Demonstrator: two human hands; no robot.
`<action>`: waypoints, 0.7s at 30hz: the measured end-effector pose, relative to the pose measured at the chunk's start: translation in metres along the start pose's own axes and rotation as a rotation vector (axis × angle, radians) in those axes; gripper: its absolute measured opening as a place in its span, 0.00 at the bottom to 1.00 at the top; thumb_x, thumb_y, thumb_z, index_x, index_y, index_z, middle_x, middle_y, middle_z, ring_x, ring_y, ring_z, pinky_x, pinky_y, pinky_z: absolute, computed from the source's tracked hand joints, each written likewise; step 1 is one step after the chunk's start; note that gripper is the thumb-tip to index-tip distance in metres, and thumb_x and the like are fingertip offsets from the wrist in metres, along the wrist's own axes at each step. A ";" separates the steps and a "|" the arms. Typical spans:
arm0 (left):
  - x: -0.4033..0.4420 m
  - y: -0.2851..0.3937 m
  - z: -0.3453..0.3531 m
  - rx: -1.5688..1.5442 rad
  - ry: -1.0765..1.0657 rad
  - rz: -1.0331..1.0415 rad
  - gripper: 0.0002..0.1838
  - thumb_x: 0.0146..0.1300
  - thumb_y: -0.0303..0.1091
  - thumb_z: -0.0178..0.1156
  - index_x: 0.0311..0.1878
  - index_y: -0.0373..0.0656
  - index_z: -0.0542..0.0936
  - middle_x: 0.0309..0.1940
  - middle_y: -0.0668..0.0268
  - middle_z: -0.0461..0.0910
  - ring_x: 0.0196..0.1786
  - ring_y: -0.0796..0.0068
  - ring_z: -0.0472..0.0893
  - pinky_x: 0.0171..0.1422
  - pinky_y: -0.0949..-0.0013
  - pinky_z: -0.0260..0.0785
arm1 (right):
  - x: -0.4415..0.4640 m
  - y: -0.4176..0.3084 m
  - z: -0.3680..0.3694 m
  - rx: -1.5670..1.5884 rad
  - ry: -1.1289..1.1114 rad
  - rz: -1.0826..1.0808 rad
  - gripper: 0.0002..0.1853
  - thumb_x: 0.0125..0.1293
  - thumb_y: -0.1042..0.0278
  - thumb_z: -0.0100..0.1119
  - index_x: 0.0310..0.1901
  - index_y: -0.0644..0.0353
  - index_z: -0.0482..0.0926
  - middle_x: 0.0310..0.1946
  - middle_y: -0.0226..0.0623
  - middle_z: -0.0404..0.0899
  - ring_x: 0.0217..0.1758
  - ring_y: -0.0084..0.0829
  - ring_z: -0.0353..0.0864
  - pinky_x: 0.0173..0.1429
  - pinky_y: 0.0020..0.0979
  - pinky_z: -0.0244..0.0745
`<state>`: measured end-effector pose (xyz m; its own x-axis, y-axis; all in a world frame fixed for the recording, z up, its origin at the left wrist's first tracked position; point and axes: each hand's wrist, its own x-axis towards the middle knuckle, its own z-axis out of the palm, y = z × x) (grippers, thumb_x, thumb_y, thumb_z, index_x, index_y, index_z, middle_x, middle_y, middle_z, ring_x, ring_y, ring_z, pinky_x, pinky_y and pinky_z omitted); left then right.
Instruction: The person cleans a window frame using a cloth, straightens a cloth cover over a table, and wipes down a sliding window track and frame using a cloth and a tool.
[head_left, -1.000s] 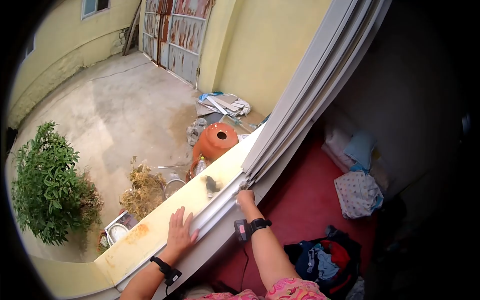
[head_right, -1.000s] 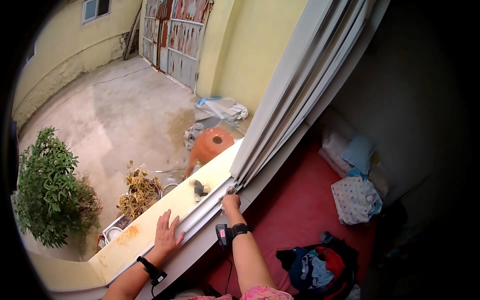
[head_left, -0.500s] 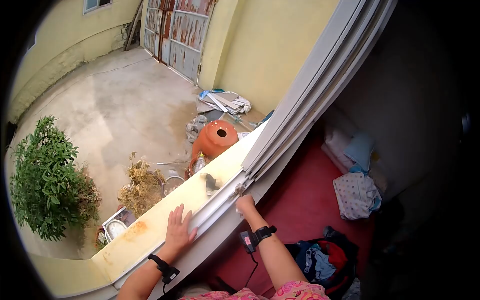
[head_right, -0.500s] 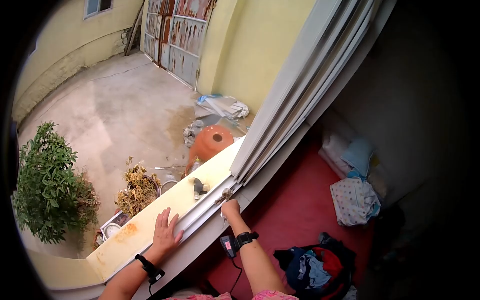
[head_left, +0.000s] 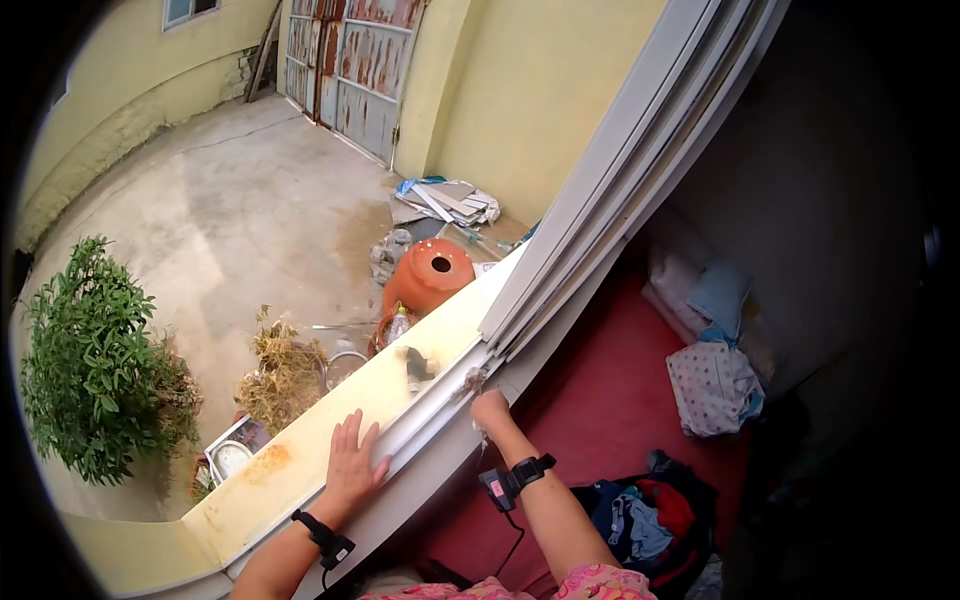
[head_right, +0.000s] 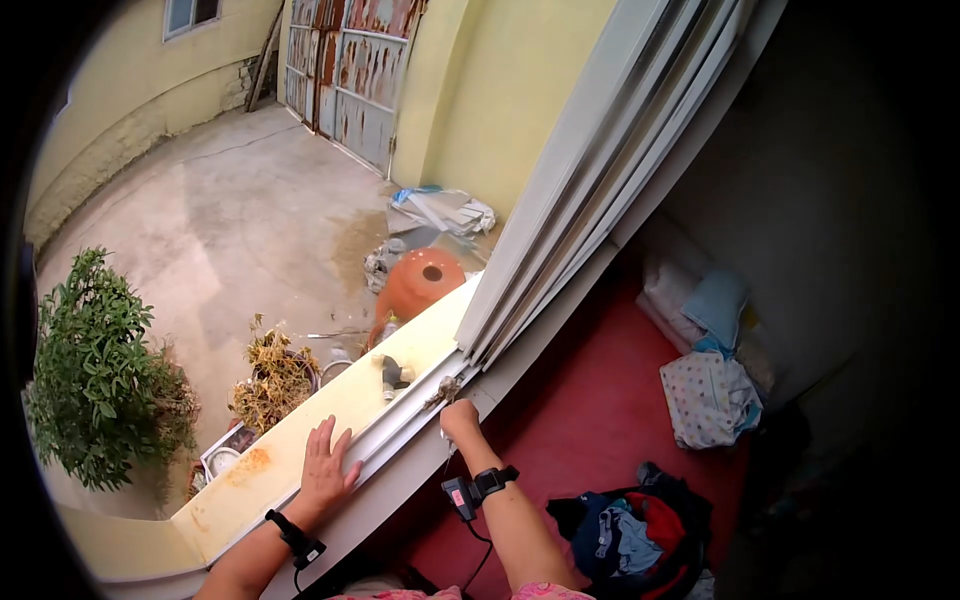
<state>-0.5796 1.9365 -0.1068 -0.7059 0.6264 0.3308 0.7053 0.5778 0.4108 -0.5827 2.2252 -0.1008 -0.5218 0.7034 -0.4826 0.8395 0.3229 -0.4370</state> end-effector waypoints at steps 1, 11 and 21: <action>0.000 0.000 0.000 0.009 -0.004 -0.001 0.31 0.49 0.41 0.62 0.57 0.40 0.67 0.62 0.47 0.55 0.65 0.49 0.55 0.69 0.50 0.46 | 0.003 -0.006 -0.006 0.038 -0.022 0.029 0.14 0.54 0.69 0.52 0.37 0.73 0.77 0.41 0.59 0.76 0.46 0.47 0.78 0.50 0.37 0.73; 0.001 0.001 0.001 -0.002 0.008 -0.006 0.31 0.49 0.41 0.61 0.56 0.40 0.68 0.63 0.47 0.54 0.65 0.49 0.56 0.69 0.50 0.46 | 0.016 0.023 0.030 -0.334 0.026 -0.247 0.14 0.55 0.70 0.50 0.40 0.69 0.79 0.40 0.55 0.78 0.43 0.45 0.79 0.48 0.40 0.73; 0.000 0.001 -0.002 -0.002 0.002 -0.016 0.30 0.51 0.41 0.60 0.57 0.40 0.67 0.63 0.48 0.54 0.65 0.49 0.55 0.70 0.50 0.45 | -0.034 0.045 -0.001 -0.183 0.132 -0.311 0.06 0.50 0.71 0.56 0.29 0.56 0.82 0.28 0.40 0.80 0.31 0.37 0.80 0.33 0.34 0.74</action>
<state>-0.5794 1.9360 -0.1051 -0.7170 0.6163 0.3257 0.6939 0.5865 0.4178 -0.5267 2.2164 -0.1036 -0.7418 0.6258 -0.2411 0.6637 0.6332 -0.3983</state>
